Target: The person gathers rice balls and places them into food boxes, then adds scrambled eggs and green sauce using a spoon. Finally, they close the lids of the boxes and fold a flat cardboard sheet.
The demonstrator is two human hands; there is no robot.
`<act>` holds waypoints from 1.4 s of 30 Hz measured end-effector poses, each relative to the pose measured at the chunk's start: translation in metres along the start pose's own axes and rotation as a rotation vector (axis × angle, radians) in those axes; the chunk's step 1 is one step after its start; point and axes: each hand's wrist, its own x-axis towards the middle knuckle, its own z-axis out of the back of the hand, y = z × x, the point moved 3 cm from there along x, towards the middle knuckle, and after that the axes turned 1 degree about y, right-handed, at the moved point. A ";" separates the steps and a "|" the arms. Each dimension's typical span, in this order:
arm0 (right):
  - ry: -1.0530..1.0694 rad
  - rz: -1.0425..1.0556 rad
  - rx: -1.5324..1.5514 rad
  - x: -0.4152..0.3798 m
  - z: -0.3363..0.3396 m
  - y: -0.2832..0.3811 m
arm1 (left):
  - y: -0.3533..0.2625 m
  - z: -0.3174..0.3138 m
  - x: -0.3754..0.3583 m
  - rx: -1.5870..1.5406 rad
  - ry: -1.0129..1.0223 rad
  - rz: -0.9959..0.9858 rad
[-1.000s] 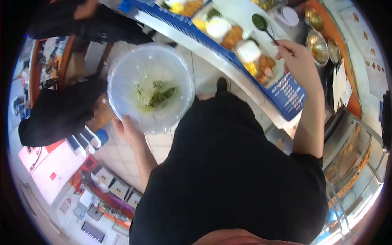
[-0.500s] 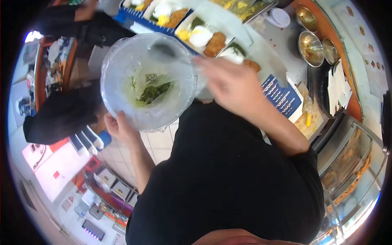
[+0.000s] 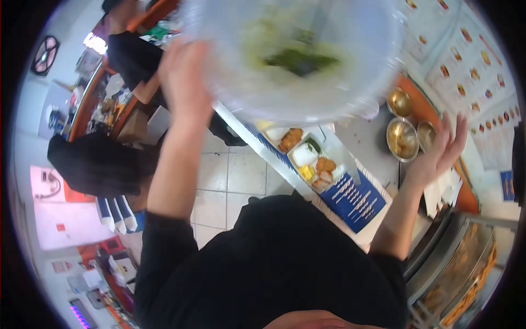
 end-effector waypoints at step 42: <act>-0.307 -1.365 -0.049 -0.190 0.048 -0.120 | 0.302 -0.181 0.333 1.086 0.956 -0.637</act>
